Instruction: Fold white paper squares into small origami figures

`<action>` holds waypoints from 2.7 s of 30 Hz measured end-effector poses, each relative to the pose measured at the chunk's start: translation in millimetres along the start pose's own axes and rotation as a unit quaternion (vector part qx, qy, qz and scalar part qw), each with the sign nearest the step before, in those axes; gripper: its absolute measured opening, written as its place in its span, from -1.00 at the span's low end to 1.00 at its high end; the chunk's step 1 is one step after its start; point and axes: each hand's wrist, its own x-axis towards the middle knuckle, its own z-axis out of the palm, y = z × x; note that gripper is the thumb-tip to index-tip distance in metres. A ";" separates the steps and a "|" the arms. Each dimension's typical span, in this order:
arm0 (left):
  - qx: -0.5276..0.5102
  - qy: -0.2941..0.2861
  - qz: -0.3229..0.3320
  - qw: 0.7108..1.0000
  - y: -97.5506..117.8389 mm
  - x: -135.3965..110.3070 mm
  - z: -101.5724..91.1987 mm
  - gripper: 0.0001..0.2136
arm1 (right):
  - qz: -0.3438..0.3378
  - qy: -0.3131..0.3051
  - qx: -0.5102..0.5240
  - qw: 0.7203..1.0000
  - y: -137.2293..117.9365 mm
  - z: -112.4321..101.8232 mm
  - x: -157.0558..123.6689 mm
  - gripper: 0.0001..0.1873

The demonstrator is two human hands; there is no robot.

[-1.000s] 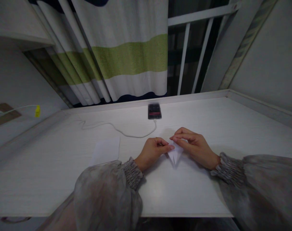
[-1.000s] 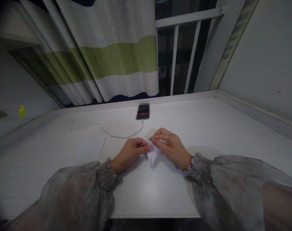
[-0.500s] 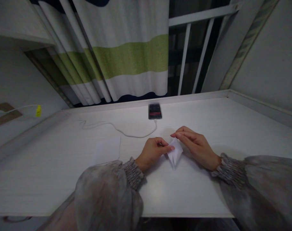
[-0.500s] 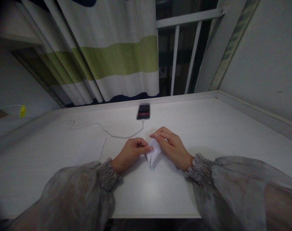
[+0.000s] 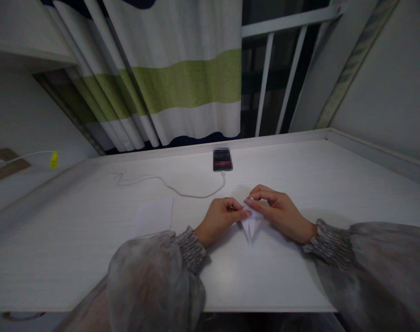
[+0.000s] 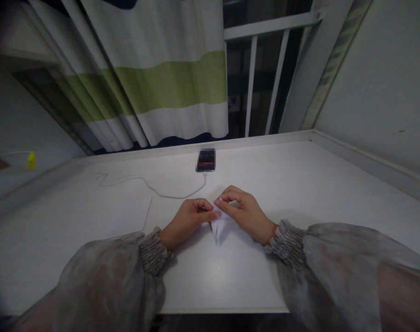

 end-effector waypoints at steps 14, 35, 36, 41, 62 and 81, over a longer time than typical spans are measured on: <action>-0.022 -0.041 0.029 0.998 -2.7 1.5 0.9 -0.77 | 0.060 0.022 0.054 0.996 -5.5 2.3 -2.8 -0.79; -0.008 -0.010 0.024 1.000 -1.4 0.7 2.1 -0.80 | 0.042 -0.007 0.026 0.999 -2.2 1.8 -0.9 -0.74; -0.006 -0.010 0.025 1.000 -1.0 0.6 2.1 -0.79 | 0.042 -0.009 0.031 0.999 -1.9 1.5 -0.9 -0.74; -0.008 -0.002 0.025 1.000 0.1 0.2 2.7 -0.78 | 0.042 -0.022 0.051 0.998 -2.6 0.9 -1.3 -0.74; 0.029 0.016 0.025 0.999 -1.9 0.0 1.7 -0.74 | 0.027 -0.004 -0.005 1.000 -4.4 0.9 -0.2 -0.83; 0.026 -0.003 0.017 1.000 2.3 -1.4 3.0 -0.76 | 0.033 0.002 0.029 0.999 -5.5 -1.3 -2.0 -0.83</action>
